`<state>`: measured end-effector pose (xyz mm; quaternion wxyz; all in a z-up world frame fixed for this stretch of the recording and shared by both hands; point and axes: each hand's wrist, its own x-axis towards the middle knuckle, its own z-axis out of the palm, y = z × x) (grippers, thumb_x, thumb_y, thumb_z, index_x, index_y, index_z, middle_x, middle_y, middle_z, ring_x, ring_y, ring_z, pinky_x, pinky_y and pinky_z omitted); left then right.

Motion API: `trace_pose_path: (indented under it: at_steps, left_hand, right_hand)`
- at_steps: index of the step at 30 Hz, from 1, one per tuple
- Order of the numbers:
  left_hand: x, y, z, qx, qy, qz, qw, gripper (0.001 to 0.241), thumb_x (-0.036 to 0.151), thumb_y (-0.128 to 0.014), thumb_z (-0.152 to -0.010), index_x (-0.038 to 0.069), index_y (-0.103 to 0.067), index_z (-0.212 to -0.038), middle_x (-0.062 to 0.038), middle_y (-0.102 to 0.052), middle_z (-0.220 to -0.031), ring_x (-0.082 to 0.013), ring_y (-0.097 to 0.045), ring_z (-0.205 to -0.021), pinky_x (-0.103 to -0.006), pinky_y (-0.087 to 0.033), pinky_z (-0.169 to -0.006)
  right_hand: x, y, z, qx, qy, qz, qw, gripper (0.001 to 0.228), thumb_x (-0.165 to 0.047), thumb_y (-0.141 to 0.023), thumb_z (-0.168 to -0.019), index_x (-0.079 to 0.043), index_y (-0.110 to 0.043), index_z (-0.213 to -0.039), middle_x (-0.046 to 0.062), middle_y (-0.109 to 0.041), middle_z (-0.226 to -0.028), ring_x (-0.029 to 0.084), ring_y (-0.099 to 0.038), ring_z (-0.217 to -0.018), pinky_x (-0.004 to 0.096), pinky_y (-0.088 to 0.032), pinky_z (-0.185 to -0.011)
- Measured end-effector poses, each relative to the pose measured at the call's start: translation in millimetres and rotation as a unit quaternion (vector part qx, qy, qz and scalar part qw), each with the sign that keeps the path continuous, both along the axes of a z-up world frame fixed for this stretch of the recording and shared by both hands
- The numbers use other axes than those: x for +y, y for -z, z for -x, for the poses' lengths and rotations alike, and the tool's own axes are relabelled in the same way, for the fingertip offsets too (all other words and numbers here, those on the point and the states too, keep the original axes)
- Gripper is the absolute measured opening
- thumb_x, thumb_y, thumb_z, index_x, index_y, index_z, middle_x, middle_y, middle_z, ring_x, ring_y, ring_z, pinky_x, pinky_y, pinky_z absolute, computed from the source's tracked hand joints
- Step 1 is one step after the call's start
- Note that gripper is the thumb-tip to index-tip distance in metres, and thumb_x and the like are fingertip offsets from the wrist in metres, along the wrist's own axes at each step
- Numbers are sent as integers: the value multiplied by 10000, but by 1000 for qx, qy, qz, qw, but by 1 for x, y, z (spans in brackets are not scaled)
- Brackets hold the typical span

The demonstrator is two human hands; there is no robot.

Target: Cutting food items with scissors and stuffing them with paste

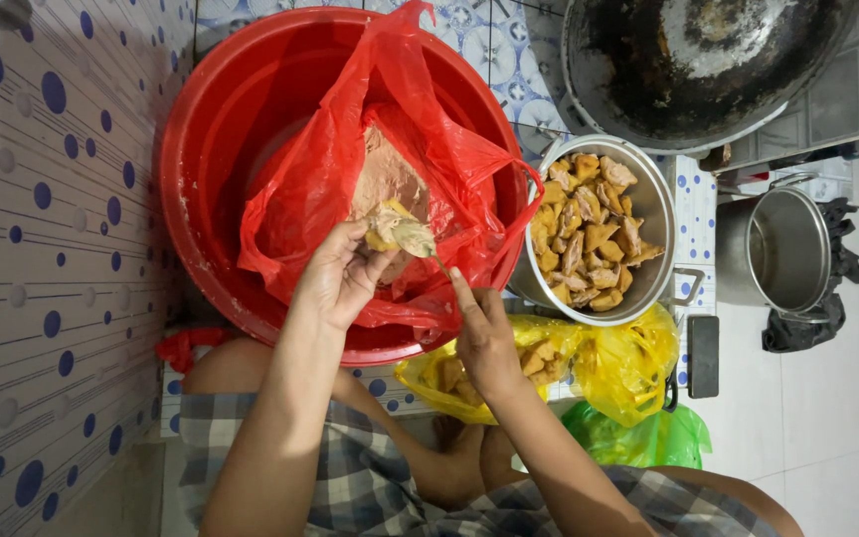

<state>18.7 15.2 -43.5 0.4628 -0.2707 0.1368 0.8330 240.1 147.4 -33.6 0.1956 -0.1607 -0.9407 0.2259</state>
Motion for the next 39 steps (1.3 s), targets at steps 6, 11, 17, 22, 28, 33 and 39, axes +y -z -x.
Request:
trace_pose_path:
  at_steps: [6, 11, 17, 22, 28, 33, 39]
  left_hand:
    - [-3, -22, 4, 95, -24, 56, 994, 128, 41, -734, -896, -36, -706, -994, -194, -747, -964, -292, -773, -801, -444, -696, -761]
    - [2, -32, 8, 156, -71, 91, 981, 78, 58, -749, -911, 2, -699, -929, -161, -742, -895, -276, -781, -767, -338, -707, -683]
    - [7, -38, -3, 282, -48, 165, 944, 169, 66, -841, -849, 42, -732, -977, -82, -739, -959, -185, -760, -810, -290, -687, -711]
    - [7, -46, -9, 332, -31, 186, 924, 248, 76, -868, -823, 32, -745, -1033, -70, -723, -1014, -139, -738, -826, -251, -666, -720]
    - [7, -20, -14, 354, -5, 137, 925, 221, 5, -858, -814, -3, -749, -1006, -149, -729, -985, -207, -756, -808, -326, -674, -686]
    - [10, 4, -13, 350, 3, 110, 930, 236, -36, -854, -790, -31, -732, -991, -157, -694, -921, -248, -756, -787, -386, -675, -682]
    - [7, -1, -10, 338, 32, 84, 937, 215, -84, -817, -768, -28, -722, -953, -137, -667, -844, -240, -740, -717, -362, -667, -632]
  right_hand:
    - [3, -34, -6, 3, 44, -8, 999, 582, 93, -532, -944, -138, -630, -1470, 163, -636, -924, 372, -672, -772, 407, -567, -715]
    - [24, -60, -2, 5, 76, 50, 996, 508, 77, -610, -946, -163, -706, -1384, 176, -705, -880, 376, -711, -796, 443, -564, -721]
    - [-3, -150, 29, -5, 97, 187, 977, 363, 18, -675, -931, -157, -790, -1227, 83, -717, -611, 159, -616, -552, 315, -522, -583]
    - [-8, -163, 41, -52, 97, 212, 971, 294, -18, -708, -901, -176, -832, -1115, 71, -709, -550, 141, -605, -479, 269, -501, -509]
    - [0, -165, 46, -107, 103, 212, 966, 287, -23, -703, -883, -166, -835, -1095, 84, -697, -542, 189, -633, -496, 309, -520, -538]
    - [13, -161, 45, -133, 104, 226, 960, 287, -40, -690, -892, -162, -830, -1111, 99, -695, -563, 205, -649, -548, 344, -539, -590]
    - [12, -187, 49, -155, 111, 218, 957, 261, -40, -694, -889, -142, -833, -1085, 107, -698, -564, 214, -660, -566, 355, -544, -608]
